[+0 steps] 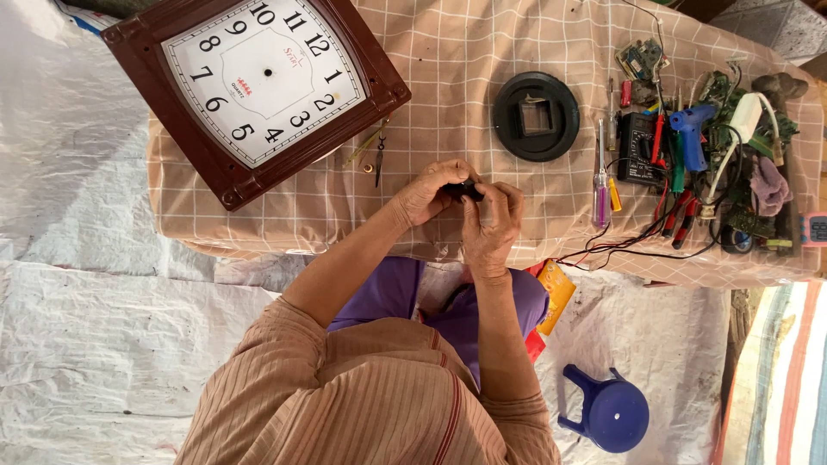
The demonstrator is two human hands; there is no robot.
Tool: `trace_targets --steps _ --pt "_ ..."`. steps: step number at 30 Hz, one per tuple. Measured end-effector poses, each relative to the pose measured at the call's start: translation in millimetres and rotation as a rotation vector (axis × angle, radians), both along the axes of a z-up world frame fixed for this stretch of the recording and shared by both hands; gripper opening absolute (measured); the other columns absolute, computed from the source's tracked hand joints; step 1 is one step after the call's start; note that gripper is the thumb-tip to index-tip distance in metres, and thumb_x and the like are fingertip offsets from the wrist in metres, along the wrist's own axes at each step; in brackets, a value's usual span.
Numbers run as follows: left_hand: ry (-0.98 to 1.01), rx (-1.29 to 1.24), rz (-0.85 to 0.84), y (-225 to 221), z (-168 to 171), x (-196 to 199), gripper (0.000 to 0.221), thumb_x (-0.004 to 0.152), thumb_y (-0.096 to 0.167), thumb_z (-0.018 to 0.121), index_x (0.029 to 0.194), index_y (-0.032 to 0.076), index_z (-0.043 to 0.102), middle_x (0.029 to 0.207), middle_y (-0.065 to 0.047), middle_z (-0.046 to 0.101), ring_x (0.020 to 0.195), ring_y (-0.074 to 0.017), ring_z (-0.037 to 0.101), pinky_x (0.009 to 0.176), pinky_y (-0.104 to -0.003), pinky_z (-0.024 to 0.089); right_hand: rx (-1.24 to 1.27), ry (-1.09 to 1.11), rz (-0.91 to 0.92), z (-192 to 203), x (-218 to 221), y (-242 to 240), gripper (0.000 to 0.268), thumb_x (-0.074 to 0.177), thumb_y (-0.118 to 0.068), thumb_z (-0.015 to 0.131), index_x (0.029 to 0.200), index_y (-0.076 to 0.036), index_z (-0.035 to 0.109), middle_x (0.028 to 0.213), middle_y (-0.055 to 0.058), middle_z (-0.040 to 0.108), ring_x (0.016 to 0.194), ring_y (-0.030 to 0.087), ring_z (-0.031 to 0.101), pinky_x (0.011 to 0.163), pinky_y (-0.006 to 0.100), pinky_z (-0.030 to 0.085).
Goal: Repairing a clock movement by testing electronic components with a multimeter and manipulating small wires.
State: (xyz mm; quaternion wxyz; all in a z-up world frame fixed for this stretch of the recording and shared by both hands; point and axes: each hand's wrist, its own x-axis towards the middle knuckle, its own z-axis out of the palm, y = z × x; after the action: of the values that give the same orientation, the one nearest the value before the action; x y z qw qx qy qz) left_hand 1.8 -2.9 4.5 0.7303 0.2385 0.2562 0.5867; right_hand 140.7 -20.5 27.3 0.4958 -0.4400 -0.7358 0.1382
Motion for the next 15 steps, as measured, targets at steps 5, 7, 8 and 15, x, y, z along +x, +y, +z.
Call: trace_targets --steps 5,7,8,15 --pt "0.08 0.004 -0.007 -4 10 2 0.021 0.086 0.028 0.071 0.094 0.009 0.07 0.079 -0.002 0.06 0.082 -0.0128 0.06 0.075 -0.026 0.052 -0.013 -0.14 0.02 20 4 2 0.035 0.078 0.0 0.087 0.103 -0.009 0.064 0.101 0.008 0.055 0.09 0.032 0.063 0.079 0.042 0.055" --pt "0.092 -0.001 0.006 -6 11 3 0.021 0.085 0.029 0.072 0.094 0.01 0.07 0.079 -0.001 0.06 0.082 -0.0121 0.06 0.075 -0.026 0.053 -0.054 -0.132 0.046 23 6 4 0.036 0.077 0.003 0.086 0.103 -0.008 0.064 0.098 0.009 0.056 0.088 0.034 0.064 0.077 0.042 0.055" --pt "0.11 -0.003 0.0 -6 12 4 0.02 0.086 0.029 0.072 0.094 0.011 0.071 0.08 -0.001 0.059 0.083 -0.0119 0.06 0.076 -0.026 0.052 -0.067 -0.163 0.046 22 8 6 0.038 0.074 0.004 0.087 0.102 -0.008 0.063 0.096 0.01 0.057 0.086 0.035 0.065 0.075 0.043 0.056" --pt "0.162 0.058 0.003 -1 0 5 0.018 0.094 0.03 0.074 0.094 0.012 0.07 0.079 0.0 0.067 0.079 -0.0107 0.068 0.075 -0.027 0.057 -0.154 -0.237 0.071 28 16 16 0.04 0.07 0.004 0.088 0.098 -0.009 0.061 0.087 0.011 0.059 0.077 0.035 0.066 0.069 0.044 0.055"
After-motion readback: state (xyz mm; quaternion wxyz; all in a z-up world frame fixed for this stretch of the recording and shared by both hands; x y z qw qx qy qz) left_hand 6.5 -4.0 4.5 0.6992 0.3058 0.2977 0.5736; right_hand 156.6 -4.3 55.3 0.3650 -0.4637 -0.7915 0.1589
